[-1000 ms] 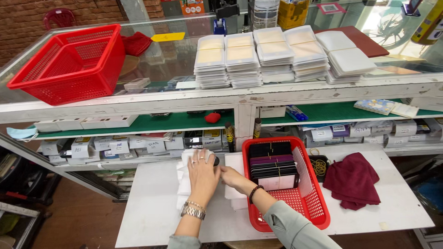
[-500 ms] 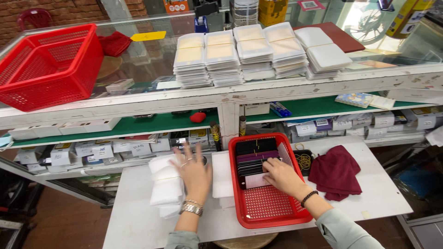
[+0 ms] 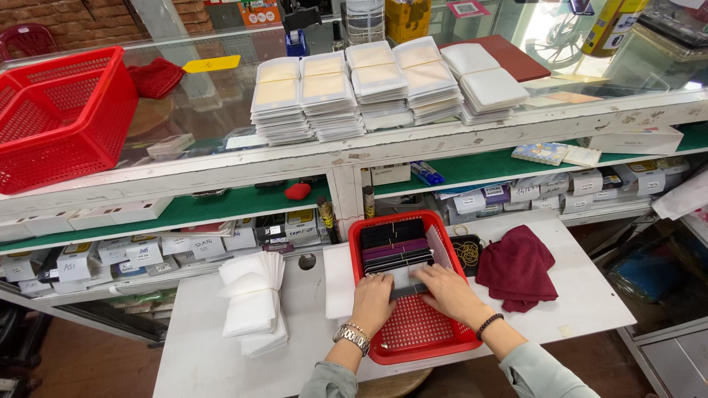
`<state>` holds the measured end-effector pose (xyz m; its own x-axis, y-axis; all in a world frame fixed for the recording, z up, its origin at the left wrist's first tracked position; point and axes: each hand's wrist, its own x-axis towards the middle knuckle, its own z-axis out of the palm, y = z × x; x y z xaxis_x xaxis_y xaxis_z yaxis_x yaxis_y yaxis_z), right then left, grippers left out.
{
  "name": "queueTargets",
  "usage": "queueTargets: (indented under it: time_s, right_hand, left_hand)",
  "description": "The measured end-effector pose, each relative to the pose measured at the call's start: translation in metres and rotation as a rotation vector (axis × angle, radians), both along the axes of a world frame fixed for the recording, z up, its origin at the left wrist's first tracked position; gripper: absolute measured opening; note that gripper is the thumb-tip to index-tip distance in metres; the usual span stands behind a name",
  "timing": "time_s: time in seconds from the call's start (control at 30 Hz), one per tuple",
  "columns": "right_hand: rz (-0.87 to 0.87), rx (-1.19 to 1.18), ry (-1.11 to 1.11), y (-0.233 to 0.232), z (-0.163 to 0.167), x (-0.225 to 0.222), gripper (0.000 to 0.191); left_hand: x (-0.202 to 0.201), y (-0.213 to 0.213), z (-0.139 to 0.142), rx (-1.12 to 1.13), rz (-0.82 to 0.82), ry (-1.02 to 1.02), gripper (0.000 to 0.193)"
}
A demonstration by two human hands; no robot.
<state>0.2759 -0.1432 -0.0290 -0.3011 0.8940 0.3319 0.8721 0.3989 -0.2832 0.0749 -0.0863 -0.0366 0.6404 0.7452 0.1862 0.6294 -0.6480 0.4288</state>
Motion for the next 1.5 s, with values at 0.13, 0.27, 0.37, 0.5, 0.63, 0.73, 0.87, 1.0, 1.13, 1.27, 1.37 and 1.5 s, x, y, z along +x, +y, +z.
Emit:
queueTargets:
  time_s: [0.13,0.27,0.37,0.5,0.63,0.73,0.87,1.0,1.13,1.27,1.37,1.5]
  right_hand:
    - [0.044,-0.084,-0.216,0.006,0.001,-0.001,0.031]
    - [0.151,-0.058,-0.492,0.026,0.033,0.002,0.030]
    - [0.254,0.029,-0.619,0.036,0.072,0.008,0.027]
    - [0.295,0.054,-0.531,0.044,0.112,0.004,0.024]
    - [0.086,0.221,0.007,0.038,0.115,-0.002,0.043]
    - [-0.098,-0.222,0.462,0.028,0.092,-0.016,0.027]
    - [-0.127,-0.330,0.634,0.025,0.066,-0.036,0.018]
    - [-0.036,-0.143,0.490,0.024,0.062,-0.045,0.015]
    - [-0.141,-0.588,0.724,0.020,0.064,-0.042,0.016]
    - [-0.053,-0.457,0.497,0.032,0.063,-0.022,0.021]
    - [-0.127,-0.293,0.561,0.054,0.067,0.006,0.023]
    - [-0.568,-0.258,0.773,0.064,0.067,0.047,0.027]
  left_hand:
    - [0.003,0.007,0.006,-0.016,-0.040,0.013,0.043]
    - [0.000,0.016,0.018,-0.313,-0.007,0.080,0.036]
    - [0.002,0.032,0.027,-0.840,-0.087,-0.290,0.055]
    - [0.009,0.039,0.026,-1.121,-0.082,-0.398,0.068]
    - [0.003,0.029,0.016,-1.573,-0.002,-0.744,0.057]
    - [-0.005,0.024,0.012,-1.679,0.046,-0.868,0.055]
    - [-0.013,0.022,0.011,-1.630,-0.001,-0.734,0.052]
    - [-0.019,0.022,0.009,-1.604,0.048,-0.693,0.046]
    - [-0.019,0.021,0.008,-1.569,0.069,-0.690,0.043]
    - [-0.014,0.020,0.008,-1.536,0.125,-0.627,0.042]
    - [-0.014,0.019,0.007,-1.586,-0.029,-0.586,0.042]
    - [-0.022,0.016,0.000,-1.730,-0.041,-0.578,0.053]
